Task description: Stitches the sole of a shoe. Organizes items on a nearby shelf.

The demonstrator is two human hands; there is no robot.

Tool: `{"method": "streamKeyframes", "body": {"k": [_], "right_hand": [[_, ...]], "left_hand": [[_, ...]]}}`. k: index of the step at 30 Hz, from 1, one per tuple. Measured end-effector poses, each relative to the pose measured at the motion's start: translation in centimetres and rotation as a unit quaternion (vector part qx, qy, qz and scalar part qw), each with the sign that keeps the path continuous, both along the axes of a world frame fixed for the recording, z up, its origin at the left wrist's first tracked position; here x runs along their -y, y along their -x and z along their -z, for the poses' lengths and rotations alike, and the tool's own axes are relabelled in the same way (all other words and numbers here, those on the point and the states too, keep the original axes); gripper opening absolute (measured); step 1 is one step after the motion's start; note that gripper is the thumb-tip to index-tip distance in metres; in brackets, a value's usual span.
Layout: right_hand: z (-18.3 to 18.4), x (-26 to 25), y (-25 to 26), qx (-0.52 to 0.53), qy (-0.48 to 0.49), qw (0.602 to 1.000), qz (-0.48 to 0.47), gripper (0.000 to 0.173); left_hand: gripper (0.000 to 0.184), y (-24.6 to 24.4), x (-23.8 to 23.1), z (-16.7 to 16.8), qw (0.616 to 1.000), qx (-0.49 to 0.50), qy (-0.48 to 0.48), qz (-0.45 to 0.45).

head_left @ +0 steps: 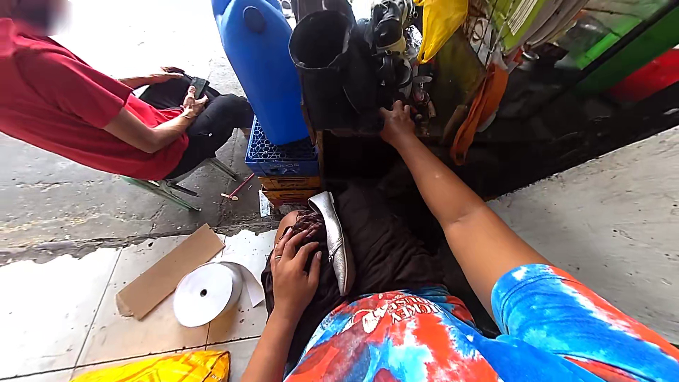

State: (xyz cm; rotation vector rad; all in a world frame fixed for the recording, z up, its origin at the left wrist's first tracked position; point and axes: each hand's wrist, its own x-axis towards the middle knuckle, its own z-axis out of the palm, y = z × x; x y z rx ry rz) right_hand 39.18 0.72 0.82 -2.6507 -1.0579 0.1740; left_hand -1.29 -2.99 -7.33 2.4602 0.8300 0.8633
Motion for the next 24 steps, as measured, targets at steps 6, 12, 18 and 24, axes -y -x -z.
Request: {"method": "streamKeyframes", "body": {"k": [6,12,18,24], "right_hand": [[3.0,2.9,-2.6,0.104,-0.275,0.955,-0.044,0.034],[1.8,4.2,-3.9,-0.1,-0.496,0.821,0.263,0.043],[1.4,1.8,-3.2,-0.318,-0.662,0.585,0.344,0.049],[0.6,3.4,-1.6,-0.286,-0.602,0.675,0.317,0.05]], "left_hand": [[0.034,0.0,0.0,0.2,1.0,0.007,-0.007,0.002],[0.034,-0.1,-0.1,0.2,1.0,0.009,-0.023,-0.008],[0.034,0.0,0.1,0.2,1.0,0.001,-0.026,-0.005],[0.033,-0.2,-0.2,0.5,0.999,0.008,-0.038,-0.019]]}}
